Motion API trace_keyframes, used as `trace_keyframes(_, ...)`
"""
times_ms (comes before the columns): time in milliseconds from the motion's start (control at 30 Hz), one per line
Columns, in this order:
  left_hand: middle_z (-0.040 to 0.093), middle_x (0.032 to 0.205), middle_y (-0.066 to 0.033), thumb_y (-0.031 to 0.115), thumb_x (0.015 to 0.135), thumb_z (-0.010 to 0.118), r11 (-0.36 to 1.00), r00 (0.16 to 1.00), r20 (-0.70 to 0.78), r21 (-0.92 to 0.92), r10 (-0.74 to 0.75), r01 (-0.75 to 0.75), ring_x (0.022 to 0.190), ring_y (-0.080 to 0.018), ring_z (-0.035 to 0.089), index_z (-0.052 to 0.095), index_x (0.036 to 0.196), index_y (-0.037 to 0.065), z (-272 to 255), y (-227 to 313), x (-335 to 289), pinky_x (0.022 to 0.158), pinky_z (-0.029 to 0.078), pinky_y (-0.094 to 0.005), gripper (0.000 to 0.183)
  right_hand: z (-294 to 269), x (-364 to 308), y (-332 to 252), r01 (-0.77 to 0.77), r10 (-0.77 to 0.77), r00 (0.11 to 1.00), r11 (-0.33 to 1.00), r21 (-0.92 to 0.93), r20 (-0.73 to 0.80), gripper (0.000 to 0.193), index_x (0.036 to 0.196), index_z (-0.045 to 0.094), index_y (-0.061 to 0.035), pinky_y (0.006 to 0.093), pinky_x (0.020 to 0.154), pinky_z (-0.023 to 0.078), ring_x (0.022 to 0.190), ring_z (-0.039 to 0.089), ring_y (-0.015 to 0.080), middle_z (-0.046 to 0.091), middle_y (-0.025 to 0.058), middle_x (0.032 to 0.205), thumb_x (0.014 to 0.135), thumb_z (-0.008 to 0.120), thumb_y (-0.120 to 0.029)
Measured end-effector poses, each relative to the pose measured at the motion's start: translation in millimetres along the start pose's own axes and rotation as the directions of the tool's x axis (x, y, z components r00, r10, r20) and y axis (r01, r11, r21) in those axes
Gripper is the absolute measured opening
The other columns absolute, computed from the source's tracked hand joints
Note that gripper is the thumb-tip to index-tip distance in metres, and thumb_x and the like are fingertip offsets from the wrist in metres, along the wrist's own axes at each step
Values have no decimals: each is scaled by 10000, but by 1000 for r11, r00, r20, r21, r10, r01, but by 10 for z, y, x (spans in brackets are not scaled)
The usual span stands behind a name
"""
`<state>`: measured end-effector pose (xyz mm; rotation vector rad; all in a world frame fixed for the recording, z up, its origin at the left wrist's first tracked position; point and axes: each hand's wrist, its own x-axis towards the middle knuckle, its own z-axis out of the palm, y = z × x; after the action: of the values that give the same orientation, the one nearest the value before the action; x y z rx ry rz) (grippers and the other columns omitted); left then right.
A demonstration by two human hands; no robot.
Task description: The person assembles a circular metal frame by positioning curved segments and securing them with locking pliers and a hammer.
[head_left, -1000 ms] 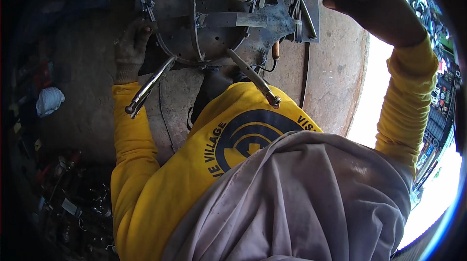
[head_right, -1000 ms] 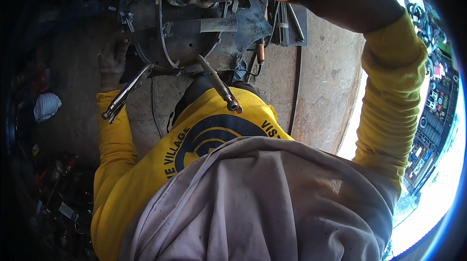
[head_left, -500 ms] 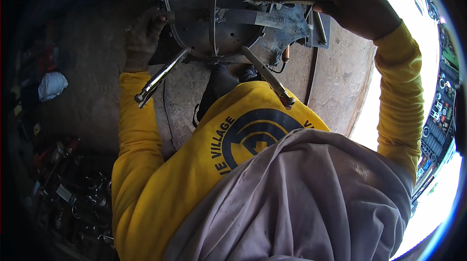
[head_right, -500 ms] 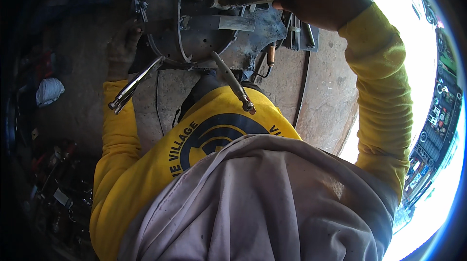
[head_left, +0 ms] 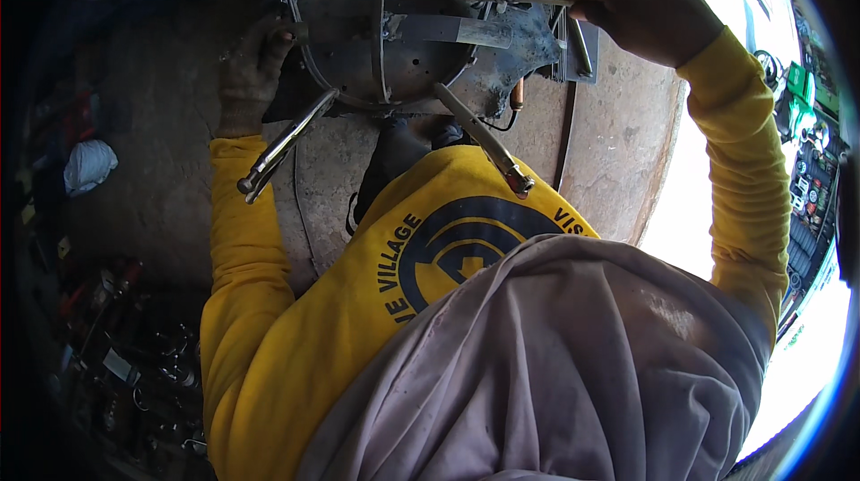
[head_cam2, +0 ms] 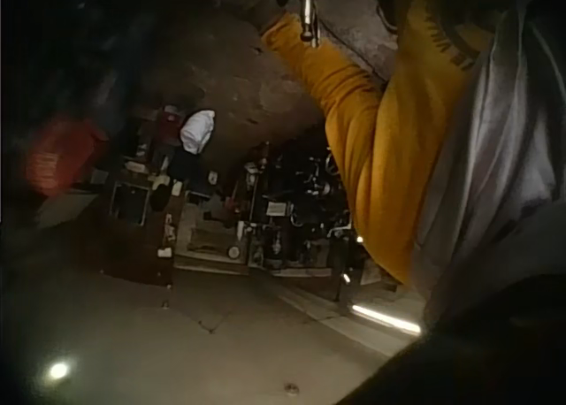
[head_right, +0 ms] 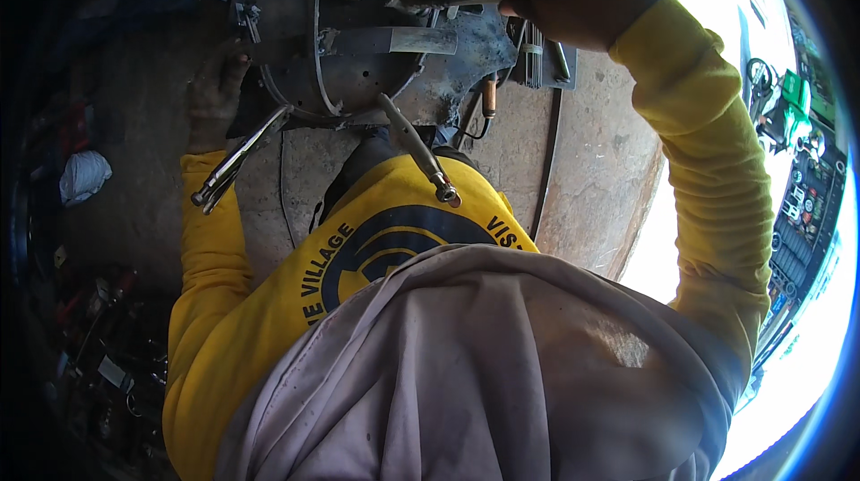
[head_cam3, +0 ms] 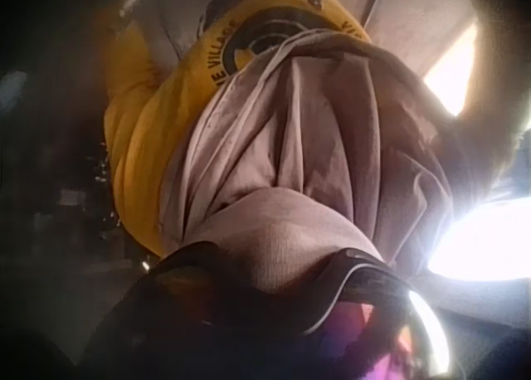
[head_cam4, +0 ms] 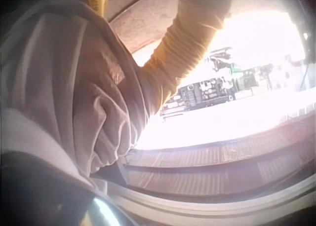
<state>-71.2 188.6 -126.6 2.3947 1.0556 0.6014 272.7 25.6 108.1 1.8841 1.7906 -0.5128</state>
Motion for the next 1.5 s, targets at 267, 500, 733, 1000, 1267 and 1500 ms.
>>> trace_keyframes(267,714,1138,-108,573,970,528,1000,1000,31,5,1,-1,1025,-320,695,670,1201,151,10,-52,13,832,544,-398,502,-218,-33,-13,48,-51,996,998,39,73,405,1330,602,-428,352,675,546,640,656,211,718,91,790,996,560,-202)
trace_keyframes(500,718,1109,-107,558,961,557,1000,1000,23,-11,-7,7,1026,-294,697,672,1176,120,-45,-19,-11,840,549,-378,501,42,-8,-50,-27,28,1000,999,39,-13,393,1324,612,-415,351,708,563,664,673,223,724,65,767,994,563,-206)
trace_keyframes(733,724,1094,-93,563,943,589,997,998,39,-60,-54,57,1035,-247,698,665,1182,96,11,20,19,864,544,-339,530,-213,-139,-144,94,-93,993,995,14,-78,394,1351,584,-418,320,769,580,710,680,183,734,61,834,1018,534,-213)
trace_keyframes(1000,729,1040,-96,578,936,593,996,998,38,-65,-55,57,993,-258,707,664,1186,97,24,24,40,828,553,-351,547,99,-269,467,159,-97,958,963,219,-269,294,1229,699,-101,329,755,535,761,663,199,708,114,868,948,661,-178)
trace_keyframes(1267,723,1040,-101,600,932,580,999,1000,-2,-43,-30,30,968,-264,709,663,1173,97,40,-98,-38,803,556,-358,564,-16,-318,867,-19,149,862,964,264,-484,334,1293,661,-170,323,772,558,767,669,201,730,102,959,963,640,-210)
trace_keyframes(1500,713,1080,-105,580,949,561,998,998,-32,2,59,-59,980,-292,701,665,1150,109,98,-103,34,811,550,-377,522,521,841,802,322,-38,648,919,228,-761,247,1160,691,-50,355,767,565,804,674,250,720,117,943,920,669,-104)
